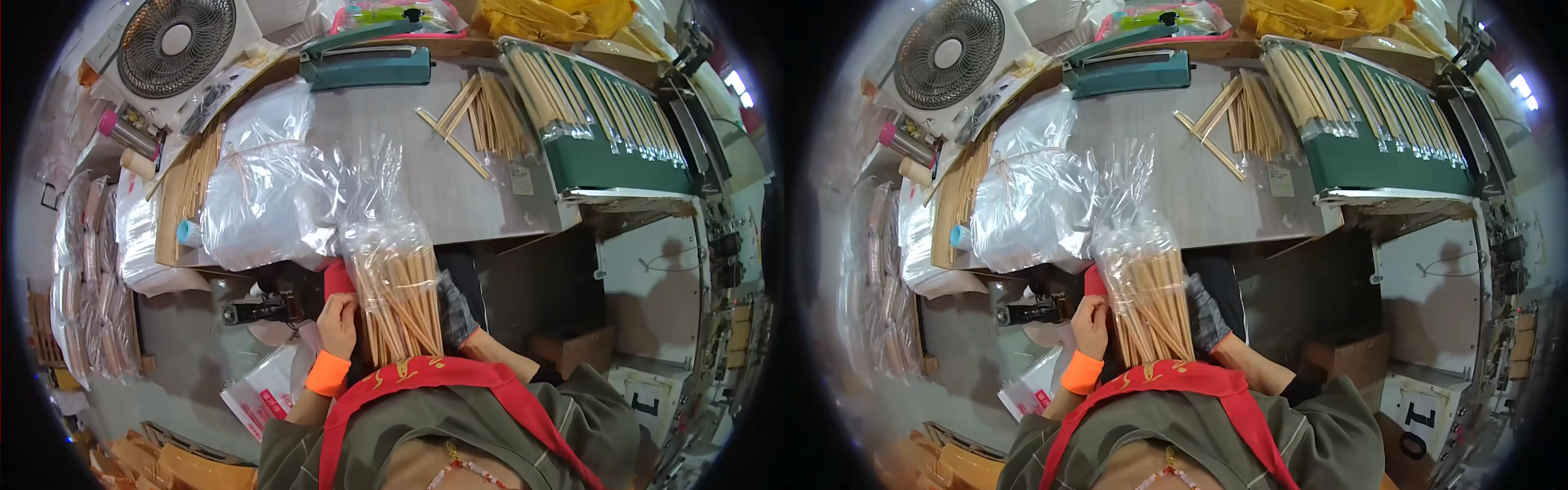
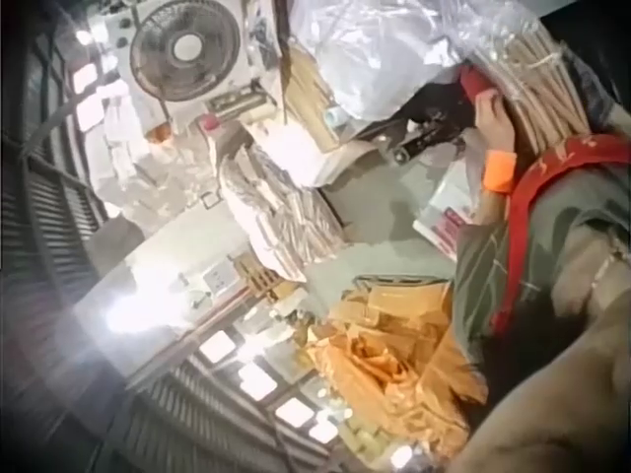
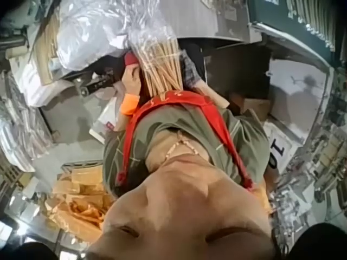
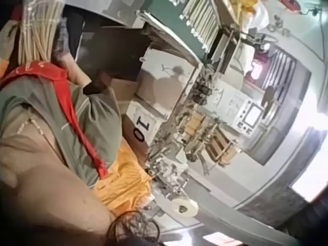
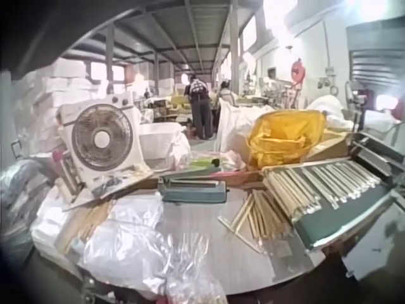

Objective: Placing bundles of wooden sticks into plastic bags and sealing them using a heat sealer.

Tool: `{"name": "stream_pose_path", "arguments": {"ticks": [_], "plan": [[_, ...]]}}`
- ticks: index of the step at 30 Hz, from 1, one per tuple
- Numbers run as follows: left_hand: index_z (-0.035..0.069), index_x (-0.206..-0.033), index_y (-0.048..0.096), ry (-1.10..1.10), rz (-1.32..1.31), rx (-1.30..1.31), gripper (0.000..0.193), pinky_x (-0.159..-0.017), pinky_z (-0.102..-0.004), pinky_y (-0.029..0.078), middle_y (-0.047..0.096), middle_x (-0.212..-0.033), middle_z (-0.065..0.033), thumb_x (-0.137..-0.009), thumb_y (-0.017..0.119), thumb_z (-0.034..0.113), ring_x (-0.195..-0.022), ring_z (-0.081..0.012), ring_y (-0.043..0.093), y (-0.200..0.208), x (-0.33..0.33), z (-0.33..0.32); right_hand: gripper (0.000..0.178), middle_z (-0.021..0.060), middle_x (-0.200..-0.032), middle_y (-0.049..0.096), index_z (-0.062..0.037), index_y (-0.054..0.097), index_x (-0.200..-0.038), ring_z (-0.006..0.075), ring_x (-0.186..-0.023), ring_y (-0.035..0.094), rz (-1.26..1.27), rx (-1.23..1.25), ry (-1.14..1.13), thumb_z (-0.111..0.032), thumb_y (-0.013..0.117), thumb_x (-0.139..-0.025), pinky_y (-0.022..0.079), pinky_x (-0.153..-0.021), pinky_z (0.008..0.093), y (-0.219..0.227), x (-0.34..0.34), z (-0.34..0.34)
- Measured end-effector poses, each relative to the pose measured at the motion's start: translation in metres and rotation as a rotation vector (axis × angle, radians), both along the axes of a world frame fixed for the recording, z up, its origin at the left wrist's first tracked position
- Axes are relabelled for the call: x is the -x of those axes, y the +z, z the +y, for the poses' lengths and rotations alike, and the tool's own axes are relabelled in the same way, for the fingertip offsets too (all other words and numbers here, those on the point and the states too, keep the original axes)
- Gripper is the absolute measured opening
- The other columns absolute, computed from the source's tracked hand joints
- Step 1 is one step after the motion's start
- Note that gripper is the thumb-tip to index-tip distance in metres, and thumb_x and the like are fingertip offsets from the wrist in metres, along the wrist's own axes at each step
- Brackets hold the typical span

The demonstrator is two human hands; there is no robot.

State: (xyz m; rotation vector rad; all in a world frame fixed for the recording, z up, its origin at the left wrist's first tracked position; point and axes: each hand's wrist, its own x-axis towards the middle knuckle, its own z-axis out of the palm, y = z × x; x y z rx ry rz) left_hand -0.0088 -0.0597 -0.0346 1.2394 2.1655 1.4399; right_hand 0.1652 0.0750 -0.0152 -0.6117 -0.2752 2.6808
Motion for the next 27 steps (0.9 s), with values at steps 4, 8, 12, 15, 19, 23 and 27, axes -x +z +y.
{"name": "stream_pose_path", "arguments": {"ticks": [4,8,12,15,19,23,27], "plan": [[0.001,-0.089,0.056,-0.061,0.121,0.052,0.016,-0.072,-0.0340,0.046,0.055,-0.083,-0.0133,-0.075,0.053,-0.006,-0.079,-0.0300,0.057,0.008,-0.008,0.002,0.032,0.0091,-0.108,0.062,-0.0021,0.054,-0.119,0.0216,-0.096,0.060,-0.011,0.055,0.203,-0.020,0.050,-0.092,0.048,-0.087,0.0310,-0.116,-0.013,0.014],[0.003,-0.092,0.058,0.031,0.440,-0.170,0.022,-0.075,-0.0385,0.042,0.055,-0.086,-0.0117,-0.070,0.061,-0.002,-0.084,-0.0332,0.053,0.053,-0.026,0.005,0.026,0.0132,-0.100,0.064,-0.0018,0.059,-0.109,0.0245,-0.088,0.062,-0.382,-0.550,0.203,-0.015,0.058,-0.087,0.050,-0.081,0.0336,-0.062,-0.004,0.012],[0.003,-0.082,0.057,-0.153,0.524,-0.053,0.016,-0.067,-0.0368,0.044,0.056,-0.080,-0.0108,-0.069,0.064,-0.002,-0.075,-0.0304,0.053,0.047,-0.013,0.019,0.018,0.0185,-0.095,0.062,-0.0022,0.063,-0.097,0.0324,-0.090,0.060,-0.846,-1.744,-0.129,-0.009,0.060,-0.081,0.047,-0.081,0.0366,-0.008,0.005,0.013],[0.002,-0.078,0.055,-0.153,0.317,-0.012,0.012,-0.062,-0.0360,0.043,0.055,-0.076,-0.0116,-0.069,0.061,-0.005,-0.070,-0.0300,0.053,0.050,-0.006,0.022,0.010,0.0118,-0.079,0.062,-0.0019,0.062,-0.087,0.0275,-0.075,0.061,-0.860,-1.269,-0.371,-0.009,0.057,-0.083,0.049,-0.069,0.0370,0.030,-0.007,0.051],[0.001,-0.077,0.052,-0.089,0.214,-0.017,0.010,-0.060,-0.0376,0.043,0.050,-0.073,-0.0129,-0.071,0.058,-0.004,-0.067,-0.0313,0.051,0.060,-0.019,0.043,0.009,0.0166,-0.075,0.061,-0.0017,0.061,-0.087,0.0327,-0.069,0.060,-0.415,-2.090,0.927,-0.008,0.057,-0.081,0.049,-0.064,0.0388,0.062,-0.040,0.057],[0.002,-0.079,0.053,-0.445,0.371,-0.091,0.012,-0.063,-0.0384,0.044,0.052,-0.076,-0.0136,-0.069,0.056,-0.004,-0.071,-0.0328,0.053,0.068,-0.060,0.073,0.020,0.0191,-0.082,0.061,-0.0005,0.060,-0.095,0.0375,-0.076,0.059,-0.676,-1.615,0.153,-0.008,0.057,-0.077,0.049,-0.069,0.0395,0.008,-0.023,0.026],[0.002,-0.088,0.056,-0.205,0.336,-0.121,0.020,-0.069,-0.0386,0.046,0.056,-0.082,-0.0134,-0.069,0.059,-0.004,-0.079,-0.0324,0.055,0.067,-0.029,0.034,0.033,0.0177,-0.106,0.059,-0.0016,0.055,-0.110,0.0348,-0.098,0.057,-0.708,-1.876,-0.117,-0.014,0.061,-0.080,0.048,-0.082,0.0387,0.028,-0.042,0.040]]}}
